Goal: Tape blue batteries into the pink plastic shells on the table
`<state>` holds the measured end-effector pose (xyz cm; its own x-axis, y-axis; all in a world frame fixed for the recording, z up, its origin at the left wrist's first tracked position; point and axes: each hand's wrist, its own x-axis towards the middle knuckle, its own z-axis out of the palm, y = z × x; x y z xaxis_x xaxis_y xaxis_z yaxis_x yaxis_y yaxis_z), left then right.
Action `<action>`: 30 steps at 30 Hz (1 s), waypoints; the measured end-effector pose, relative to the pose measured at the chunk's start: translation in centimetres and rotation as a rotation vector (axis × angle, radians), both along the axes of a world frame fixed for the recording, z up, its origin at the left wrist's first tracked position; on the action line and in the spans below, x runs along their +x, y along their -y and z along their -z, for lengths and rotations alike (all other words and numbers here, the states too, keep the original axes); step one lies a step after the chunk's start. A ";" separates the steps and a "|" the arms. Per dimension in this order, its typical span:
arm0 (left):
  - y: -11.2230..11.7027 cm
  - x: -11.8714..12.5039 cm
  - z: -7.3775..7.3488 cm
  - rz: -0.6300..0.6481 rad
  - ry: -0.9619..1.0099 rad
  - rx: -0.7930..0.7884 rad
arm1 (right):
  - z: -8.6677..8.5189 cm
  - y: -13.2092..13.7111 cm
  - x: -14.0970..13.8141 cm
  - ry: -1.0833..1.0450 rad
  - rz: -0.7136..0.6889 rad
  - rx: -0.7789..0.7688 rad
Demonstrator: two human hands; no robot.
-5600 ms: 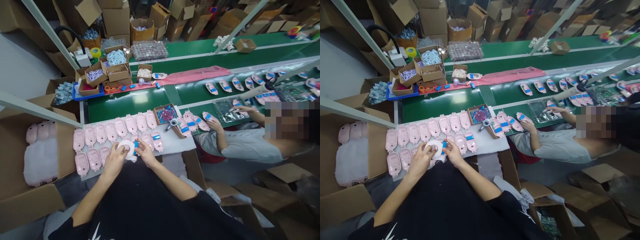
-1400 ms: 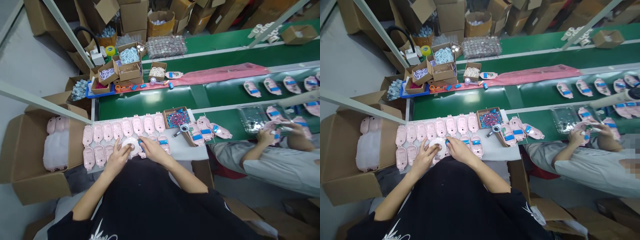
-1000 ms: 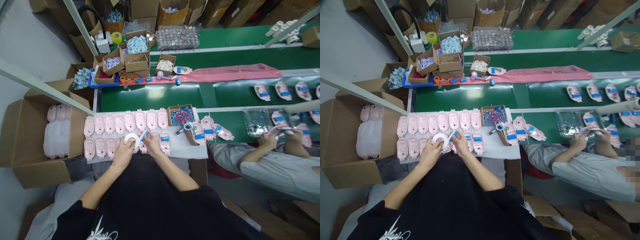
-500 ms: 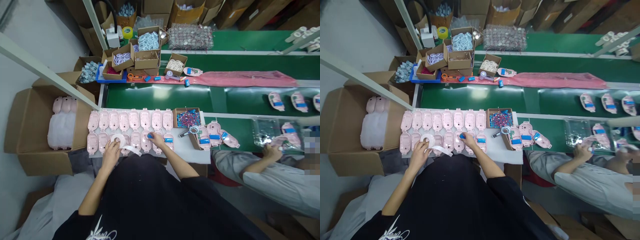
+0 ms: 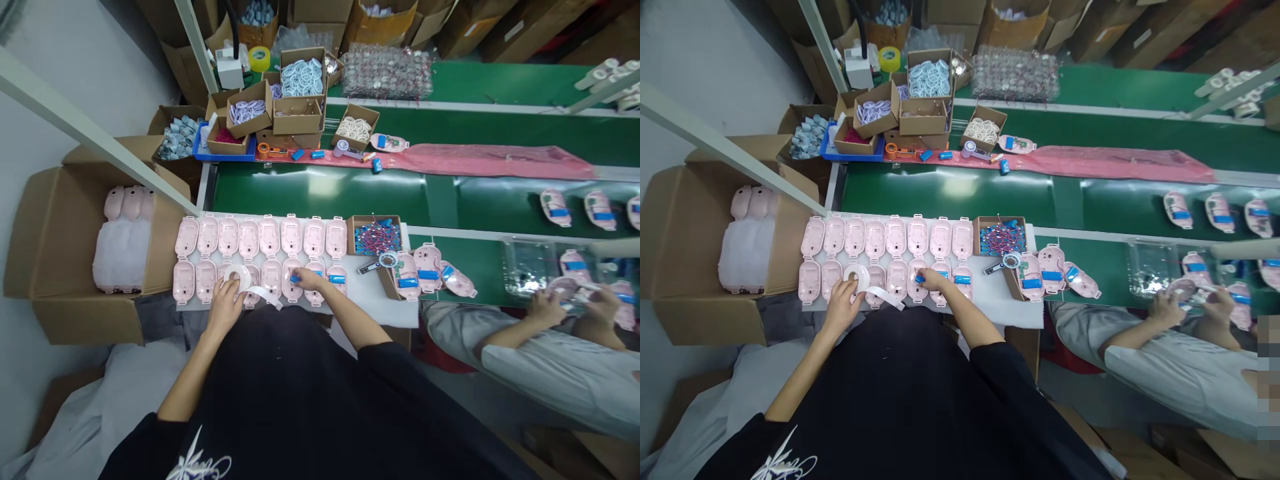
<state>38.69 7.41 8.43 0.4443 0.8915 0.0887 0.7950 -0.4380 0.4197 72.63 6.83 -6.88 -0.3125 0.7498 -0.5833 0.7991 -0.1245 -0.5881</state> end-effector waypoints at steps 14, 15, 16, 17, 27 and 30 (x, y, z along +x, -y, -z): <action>-0.5 0.7 -0.1 -0.041 0.003 0.004 | -2.5 1.4 1.9 0.029 -0.246 -0.025; -0.5 0.7 0.0 -0.045 0.001 0.005 | -2.6 1.6 2.4 0.059 -0.263 -0.054; -0.5 0.8 0.1 -0.048 -0.001 0.004 | -2.8 1.8 2.9 0.088 -0.275 -0.084; -0.5 0.8 0.2 -0.052 -0.003 0.000 | -2.9 1.9 3.4 0.109 -0.282 -0.109; -0.5 2.1 -0.2 -0.028 0.012 -0.014 | -3.7 -0.4 1.2 0.180 -0.053 0.129; -0.6 2.0 -0.3 -0.029 0.004 -0.020 | -3.4 -1.0 -0.2 0.176 -0.092 0.129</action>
<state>40.71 7.96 8.73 0.4178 0.9056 0.0725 0.8057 -0.4062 0.4312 72.43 7.83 -3.50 -0.2852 0.7947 -0.5358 0.8951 0.0210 -0.4453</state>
